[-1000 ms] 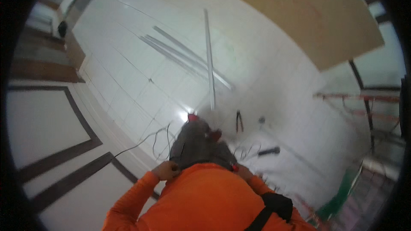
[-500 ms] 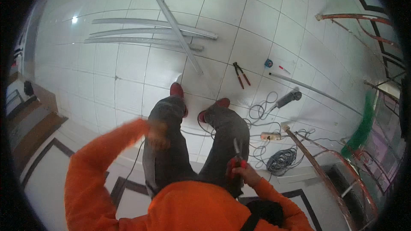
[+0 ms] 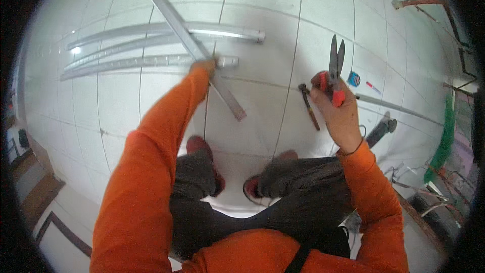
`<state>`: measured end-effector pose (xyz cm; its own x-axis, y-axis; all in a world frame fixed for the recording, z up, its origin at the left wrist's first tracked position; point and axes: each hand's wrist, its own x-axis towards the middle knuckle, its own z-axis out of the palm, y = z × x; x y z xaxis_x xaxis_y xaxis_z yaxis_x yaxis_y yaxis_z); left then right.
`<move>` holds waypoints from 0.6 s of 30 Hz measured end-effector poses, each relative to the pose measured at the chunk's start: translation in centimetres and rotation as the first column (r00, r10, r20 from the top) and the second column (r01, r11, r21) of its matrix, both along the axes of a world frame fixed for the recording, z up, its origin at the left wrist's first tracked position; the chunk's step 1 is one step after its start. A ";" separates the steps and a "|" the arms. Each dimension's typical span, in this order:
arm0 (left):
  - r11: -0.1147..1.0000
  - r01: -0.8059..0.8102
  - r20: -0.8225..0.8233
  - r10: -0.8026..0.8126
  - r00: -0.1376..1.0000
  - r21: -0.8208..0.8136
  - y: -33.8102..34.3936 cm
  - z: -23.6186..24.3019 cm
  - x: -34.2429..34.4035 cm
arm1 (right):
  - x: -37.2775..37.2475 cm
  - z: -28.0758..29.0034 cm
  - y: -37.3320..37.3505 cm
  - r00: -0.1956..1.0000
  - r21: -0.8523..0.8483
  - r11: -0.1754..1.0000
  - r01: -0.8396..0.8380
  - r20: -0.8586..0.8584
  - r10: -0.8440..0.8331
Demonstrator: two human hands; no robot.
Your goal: The person uses end-cutting pliers and shears to cut and trim metal studs, handling the studs one at a time and setting tools down on the floor between actions.
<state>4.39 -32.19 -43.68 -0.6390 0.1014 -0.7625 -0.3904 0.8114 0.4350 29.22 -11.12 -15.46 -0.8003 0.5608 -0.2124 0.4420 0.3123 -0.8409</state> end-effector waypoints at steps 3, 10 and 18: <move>0.999 -0.043 -0.112 0.041 0.993 -0.019 0.1 -2.3 -0.9 | -4.1 -1.2 1.1 0.996 -0.043 0.998 0.037 -0.082 -0.041; 0.806 -0.484 -0.181 0.562 0.807 0.341 -2.0 7.5 -8.6 | -9.9 -4.5 1.7 0.978 -0.313 0.950 0.005 -0.198 -0.071; 0.602 -0.580 0.004 0.692 0.722 0.549 -12.8 8.5 -4.2 | -2.6 -14.5 5.3 0.793 0.186 0.791 -0.583 0.343 0.504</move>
<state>0.17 -44.99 -35.20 -0.8078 -0.0778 -0.5843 -0.5883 0.0448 0.8074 26.66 -5.86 -30.00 -0.9238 0.1141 -0.3654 0.3175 0.7617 -0.5649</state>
